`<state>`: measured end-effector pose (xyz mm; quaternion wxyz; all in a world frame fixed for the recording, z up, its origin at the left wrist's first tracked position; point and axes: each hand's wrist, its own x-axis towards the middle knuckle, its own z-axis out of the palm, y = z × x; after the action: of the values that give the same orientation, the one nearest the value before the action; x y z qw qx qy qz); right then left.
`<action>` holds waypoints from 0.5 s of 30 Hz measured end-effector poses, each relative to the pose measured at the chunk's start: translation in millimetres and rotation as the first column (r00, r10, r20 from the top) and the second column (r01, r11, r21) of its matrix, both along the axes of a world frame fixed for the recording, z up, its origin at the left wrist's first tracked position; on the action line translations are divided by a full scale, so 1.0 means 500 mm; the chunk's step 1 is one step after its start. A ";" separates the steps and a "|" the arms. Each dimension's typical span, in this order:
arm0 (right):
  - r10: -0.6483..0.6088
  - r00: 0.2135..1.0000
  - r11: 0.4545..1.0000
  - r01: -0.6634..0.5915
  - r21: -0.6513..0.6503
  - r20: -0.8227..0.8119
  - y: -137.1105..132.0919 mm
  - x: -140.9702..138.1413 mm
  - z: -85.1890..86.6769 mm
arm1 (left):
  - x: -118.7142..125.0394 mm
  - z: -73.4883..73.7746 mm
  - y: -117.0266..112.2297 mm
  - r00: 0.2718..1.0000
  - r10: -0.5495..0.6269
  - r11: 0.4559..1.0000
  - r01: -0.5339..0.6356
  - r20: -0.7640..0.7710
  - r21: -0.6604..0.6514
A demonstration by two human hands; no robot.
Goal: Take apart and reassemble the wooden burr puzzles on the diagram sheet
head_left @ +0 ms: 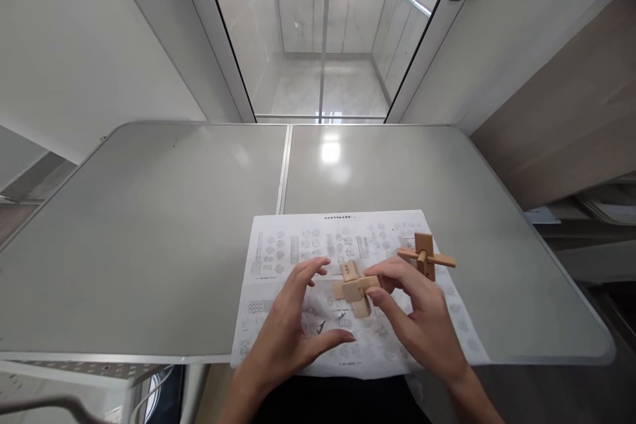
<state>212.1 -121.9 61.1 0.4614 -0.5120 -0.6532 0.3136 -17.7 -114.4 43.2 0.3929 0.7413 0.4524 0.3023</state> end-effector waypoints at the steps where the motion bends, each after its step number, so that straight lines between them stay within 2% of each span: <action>1: 0.011 1.000 1.000 -0.011 -0.009 -0.010 -0.006 -0.003 -0.002 | 0.006 0.000 -0.001 1.000 -0.009 1.000 0.009 0.018 -0.015; 6: 0.042 0.998 0.998 -0.044 -0.042 -0.045 -0.026 -0.013 -0.005 | 0.025 0.000 -0.005 0.997 -0.018 0.994 0.026 0.081 -0.109; 9: 0.048 0.996 0.997 -0.052 -0.059 -0.071 -0.028 -0.017 -0.005 | 0.030 0.002 -0.010 0.992 0.022 0.986 -0.001 0.121 -0.167; 15: 0.074 0.993 0.992 -0.083 -0.097 -0.097 -0.023 -0.031 0.000 | 0.023 0.002 -0.016 0.972 0.111 0.977 -0.069 0.208 -0.200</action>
<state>196.6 -133.3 61.2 0.4521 -0.4934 -0.6339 0.3877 -6.1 -122.2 44.4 0.4956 0.6410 0.4669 0.3544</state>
